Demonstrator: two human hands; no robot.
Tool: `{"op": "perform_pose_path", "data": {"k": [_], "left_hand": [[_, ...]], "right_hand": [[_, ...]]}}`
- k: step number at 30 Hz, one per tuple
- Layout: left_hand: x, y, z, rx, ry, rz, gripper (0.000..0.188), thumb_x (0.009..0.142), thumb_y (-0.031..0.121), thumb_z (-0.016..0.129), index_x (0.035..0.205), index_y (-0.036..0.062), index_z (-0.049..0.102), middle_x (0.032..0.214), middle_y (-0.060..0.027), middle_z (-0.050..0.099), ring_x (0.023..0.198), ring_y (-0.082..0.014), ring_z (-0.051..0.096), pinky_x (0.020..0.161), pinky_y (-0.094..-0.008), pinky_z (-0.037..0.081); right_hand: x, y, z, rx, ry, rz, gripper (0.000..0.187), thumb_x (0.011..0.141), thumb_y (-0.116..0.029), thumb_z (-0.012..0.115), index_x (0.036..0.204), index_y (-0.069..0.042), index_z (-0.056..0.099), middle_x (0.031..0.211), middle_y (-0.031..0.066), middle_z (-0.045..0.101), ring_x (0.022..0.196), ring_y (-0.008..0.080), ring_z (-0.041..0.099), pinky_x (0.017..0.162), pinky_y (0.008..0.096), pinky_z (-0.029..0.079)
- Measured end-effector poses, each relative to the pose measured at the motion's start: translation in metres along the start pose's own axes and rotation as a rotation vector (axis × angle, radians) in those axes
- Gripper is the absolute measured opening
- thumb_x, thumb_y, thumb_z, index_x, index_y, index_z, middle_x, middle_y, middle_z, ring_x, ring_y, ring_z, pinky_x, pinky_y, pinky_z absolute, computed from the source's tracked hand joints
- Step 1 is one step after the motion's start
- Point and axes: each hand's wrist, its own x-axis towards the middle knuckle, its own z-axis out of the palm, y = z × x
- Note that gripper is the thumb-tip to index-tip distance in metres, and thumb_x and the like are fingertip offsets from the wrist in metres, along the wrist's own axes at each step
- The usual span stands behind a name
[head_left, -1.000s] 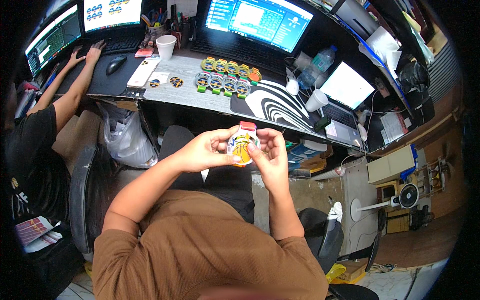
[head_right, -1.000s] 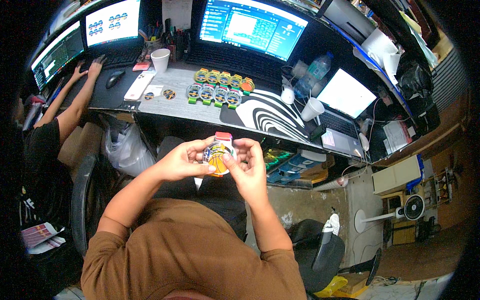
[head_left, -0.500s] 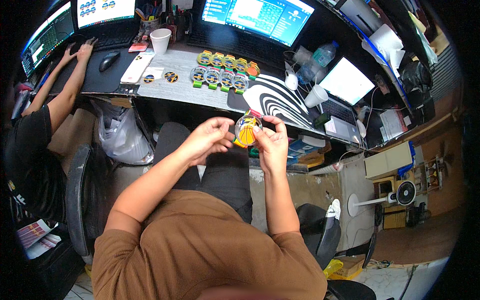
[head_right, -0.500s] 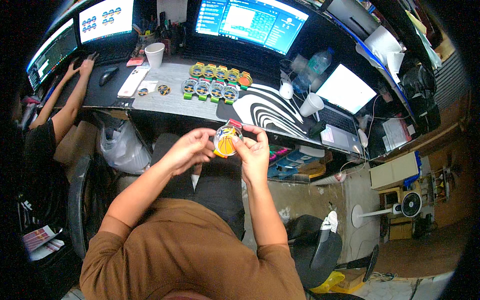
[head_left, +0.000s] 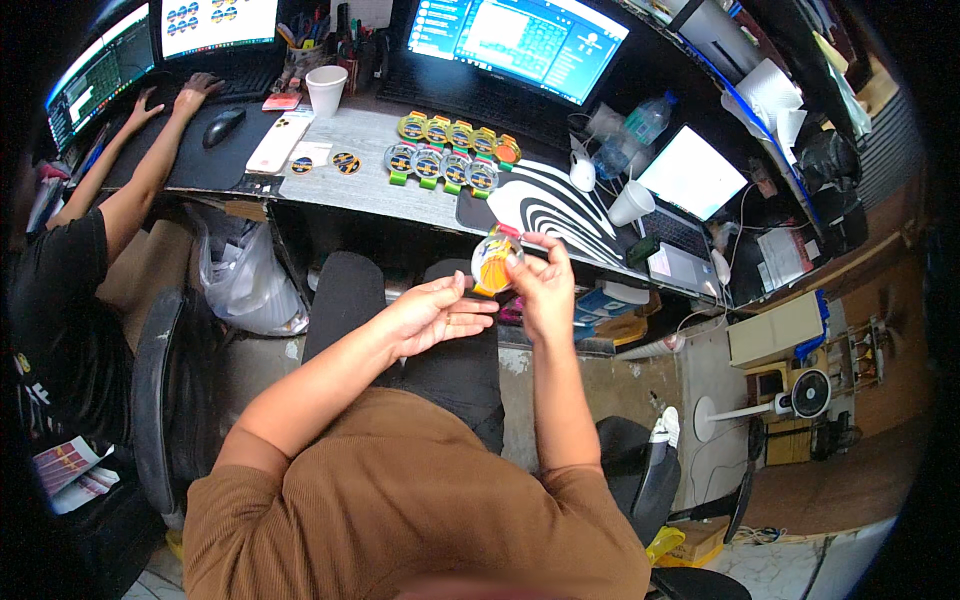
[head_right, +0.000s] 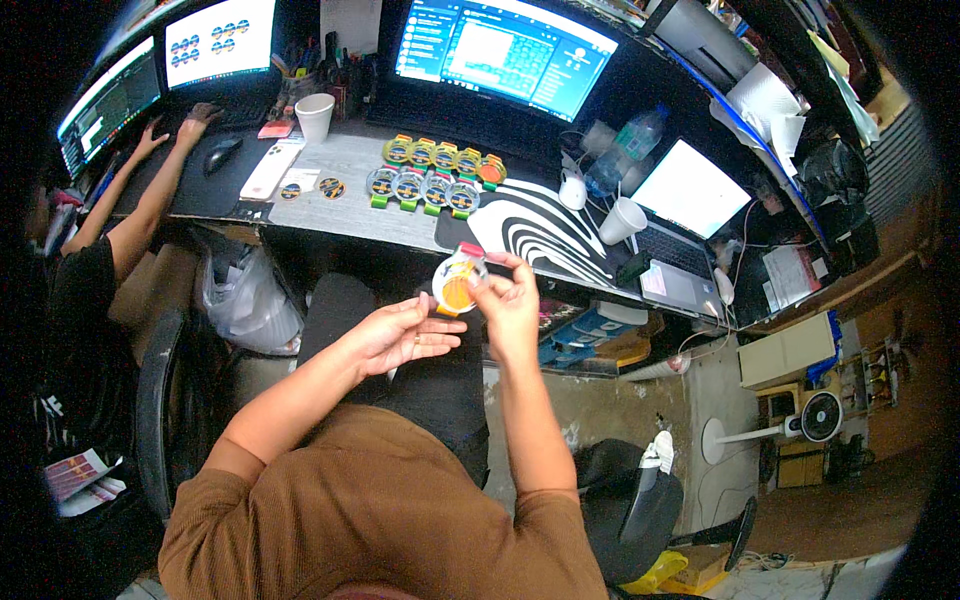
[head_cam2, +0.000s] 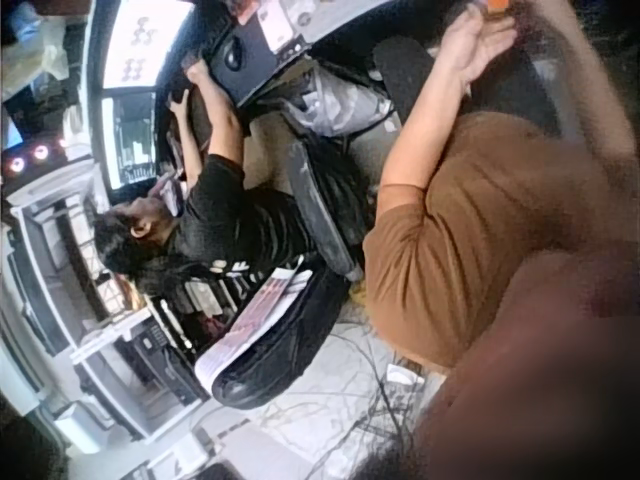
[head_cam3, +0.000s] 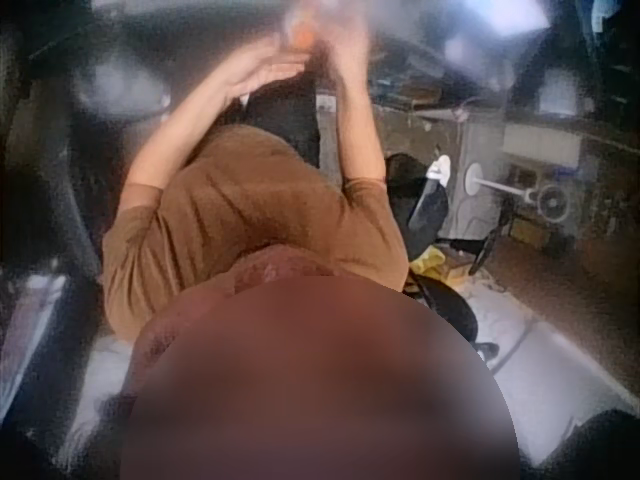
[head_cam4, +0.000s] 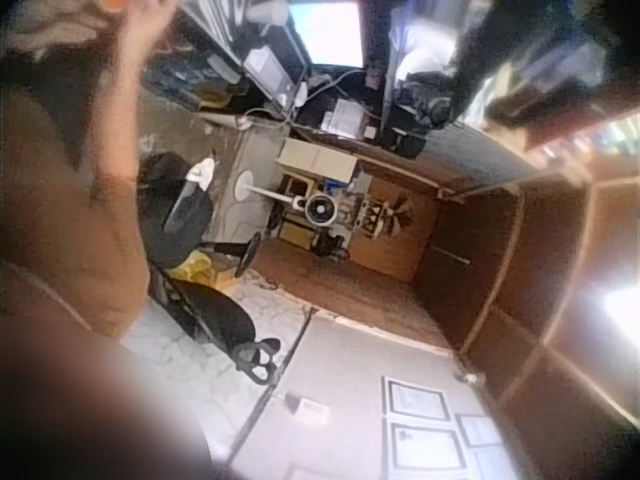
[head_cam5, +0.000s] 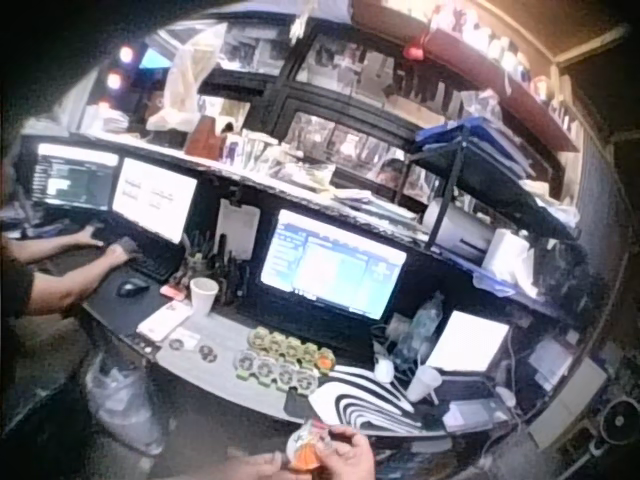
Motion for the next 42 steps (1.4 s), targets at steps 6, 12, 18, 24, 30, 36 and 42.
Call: {"op": "perform_pose_path", "data": {"k": [6, 12, 18, 24, 30, 36, 42], "left_hand": [[0.018, 0.003, -0.007, 1.103, 0.335, 0.301, 0.044, 0.093, 0.032, 0.054, 0.129, 0.0088, 0.047, 0.118, -0.0108, 0.054, 0.103, -0.0231, 0.053, 0.089, -0.0372, 0.045], [0.060, 0.011, 0.003, 1.847, 0.531, 0.633, 0.046, 0.086, 0.030, 0.061, 0.129, 0.0181, 0.052, 0.127, -0.0156, 0.046, 0.115, -0.0346, 0.044, 0.093, -0.0476, 0.038], [0.114, 0.017, 0.008, 1.943, 0.640, 0.549, 0.046, 0.087, 0.037, 0.058, 0.130, 0.0220, 0.052, 0.129, -0.0211, 0.042, 0.115, -0.0381, 0.043, 0.092, -0.0513, 0.037], [0.146, 0.011, 0.003, 2.038, 0.736, 0.589, 0.048, 0.086, 0.043, 0.057, 0.130, 0.0236, 0.054, 0.130, -0.0185, 0.043, 0.112, -0.0331, 0.043, 0.087, -0.0442, 0.036], [0.160, 0.011, 0.004, 2.052, 0.774, 0.516, 0.057, 0.086, 0.045, 0.055, 0.134, 0.0160, 0.049, 0.132, -0.0178, 0.042, 0.115, -0.0312, 0.042, 0.087, -0.0440, 0.036], [0.162, 0.011, 0.003, 2.115, 0.789, 0.494, 0.063, 0.088, 0.048, 0.053, 0.139, 0.0145, 0.042, 0.133, -0.0164, 0.042, 0.117, -0.0292, 0.042, 0.088, -0.0427, 0.035], [0.166, 0.013, 0.005, 2.110, 0.788, 0.433, 0.063, 0.087, 0.048, 0.054, 0.139, 0.0142, 0.042, 0.133, -0.0163, 0.041, 0.117, -0.0293, 0.042, 0.088, -0.0418, 0.035]], "right_hand": [[0.126, 0.020, -0.077, -0.269, 0.069, 0.230, 0.042, 0.080, 0.000, 0.066, 0.116, -0.004, 0.044, 0.080, 0.0103, 0.065, 0.069, 0.0166, 0.065, 0.056, 0.0276, 0.053], [0.196, 0.055, -0.093, -0.141, 0.075, 0.462, 0.037, 0.083, -0.001, 0.065, 0.112, -0.007, 0.044, 0.094, 0.0140, 0.063, 0.078, 0.0263, 0.066, 0.063, 0.0408, 0.057], [0.211, 0.058, -0.093, -0.212, 0.013, 0.528, 0.038, 0.082, -0.001, 0.065, 0.113, -0.006, 0.043, 0.094, 0.0141, 0.063, 0.077, 0.0252, 0.065, 0.065, 0.0391, 0.057], [0.221, 0.061, -0.096, -0.282, -0.037, 0.565, 0.038, 0.082, -0.002, 0.065, 0.114, -0.006, 0.045, 0.092, 0.0117, 0.064, 0.074, 0.0227, 0.064, 0.061, 0.0354, 0.057], [0.226, 0.060, -0.094, -0.317, -0.011, 0.598, 0.034, 0.082, -0.003, 0.066, 0.111, -0.004, 0.047, 0.089, 0.0095, 0.064, 0.072, 0.0202, 0.064, 0.056, 0.0330, 0.056], [0.225, 0.060, -0.088, -0.397, 0.036, 0.558, 0.024, 0.081, -0.003, 0.067, 0.101, -0.002, 0.053, 0.085, 0.0073, 0.063, 0.068, 0.0187, 0.063, 0.054, 0.0301, 0.056], [0.224, 0.061, -0.084, -0.469, 0.047, 0.532, 0.023, 0.081, -0.008, 0.069, 0.099, -0.005, 0.055, 0.085, 0.0053, 0.063, 0.068, 0.0155, 0.062, 0.056, 0.0278, 0.056]]}}
